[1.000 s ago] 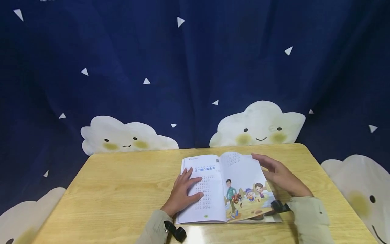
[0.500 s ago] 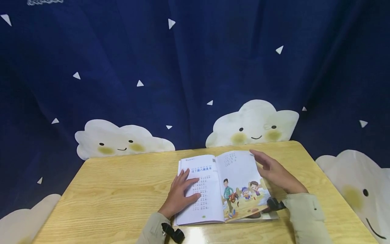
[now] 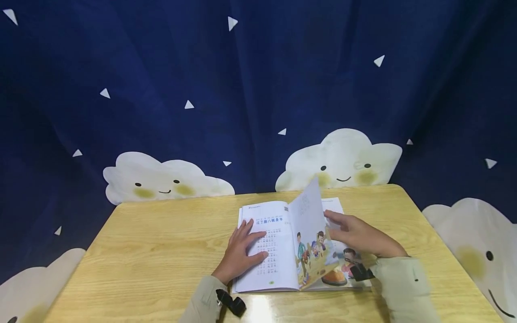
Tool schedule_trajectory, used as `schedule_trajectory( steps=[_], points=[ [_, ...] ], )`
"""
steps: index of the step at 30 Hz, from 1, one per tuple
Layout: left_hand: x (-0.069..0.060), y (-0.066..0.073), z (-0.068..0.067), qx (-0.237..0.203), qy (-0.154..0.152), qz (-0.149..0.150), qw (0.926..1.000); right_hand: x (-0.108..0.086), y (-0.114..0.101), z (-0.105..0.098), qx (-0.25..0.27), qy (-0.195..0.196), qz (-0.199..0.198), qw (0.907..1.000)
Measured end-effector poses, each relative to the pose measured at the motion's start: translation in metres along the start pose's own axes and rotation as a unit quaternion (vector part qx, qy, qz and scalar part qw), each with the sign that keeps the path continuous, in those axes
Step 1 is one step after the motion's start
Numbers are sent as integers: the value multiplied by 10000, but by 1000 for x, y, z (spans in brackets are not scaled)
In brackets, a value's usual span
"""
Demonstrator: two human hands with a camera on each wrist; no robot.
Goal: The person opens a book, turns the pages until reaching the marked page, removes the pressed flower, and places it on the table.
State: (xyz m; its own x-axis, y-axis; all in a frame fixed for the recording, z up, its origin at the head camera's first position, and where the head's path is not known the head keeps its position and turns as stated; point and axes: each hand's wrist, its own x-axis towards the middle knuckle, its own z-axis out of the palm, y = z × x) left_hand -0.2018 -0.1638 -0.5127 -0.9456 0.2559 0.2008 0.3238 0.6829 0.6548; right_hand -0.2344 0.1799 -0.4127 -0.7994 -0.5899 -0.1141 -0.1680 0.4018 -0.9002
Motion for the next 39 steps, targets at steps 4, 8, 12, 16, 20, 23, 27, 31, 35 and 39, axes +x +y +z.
schedule_trajectory(
  steps=[4, 8, 12, 16, 20, 23, 27, 31, 35, 39],
  points=[
    [0, 2, 2, -46, -8, 50, 10000, 2, -8, 13, -393, 59, 142, 9991],
    [0, 4, 3, -25, -102, -33, 9999, 2, -17, 26, -1110, 314, 322, 9928],
    [0, 6, 4, -43, -85, -37, 9999, 4, -24, 37, -1363, 311, 462, 9891],
    [4, 8, 6, -36, -56, 95, 9999, 5, -30, 42, -1542, 312, 539, 9861],
    [7, 10, 5, -25, -100, 46, 9999, 9, -32, 47, -1539, 266, 574, 9861],
    [6, 9, 4, -36, -90, -23, 10000, 15, -32, 53, -1543, 183, 637, 9858],
    [4, 4, 1, -80, 13, 84, 9999, 22, -33, 63, -1595, 123, 702, 9846],
    [1, 1, -1, -116, 90, 211, 9997, 25, -34, 72, -1576, 94, 684, 9851],
    [0, -2, -1, -107, 226, 275, 9993, 27, -35, 79, -1618, 37, 710, 9843],
    [3, -1, -1, -543, 472, 132, 9973, 28, -35, 82, -1866, 63, 696, 9799]
  ],
)
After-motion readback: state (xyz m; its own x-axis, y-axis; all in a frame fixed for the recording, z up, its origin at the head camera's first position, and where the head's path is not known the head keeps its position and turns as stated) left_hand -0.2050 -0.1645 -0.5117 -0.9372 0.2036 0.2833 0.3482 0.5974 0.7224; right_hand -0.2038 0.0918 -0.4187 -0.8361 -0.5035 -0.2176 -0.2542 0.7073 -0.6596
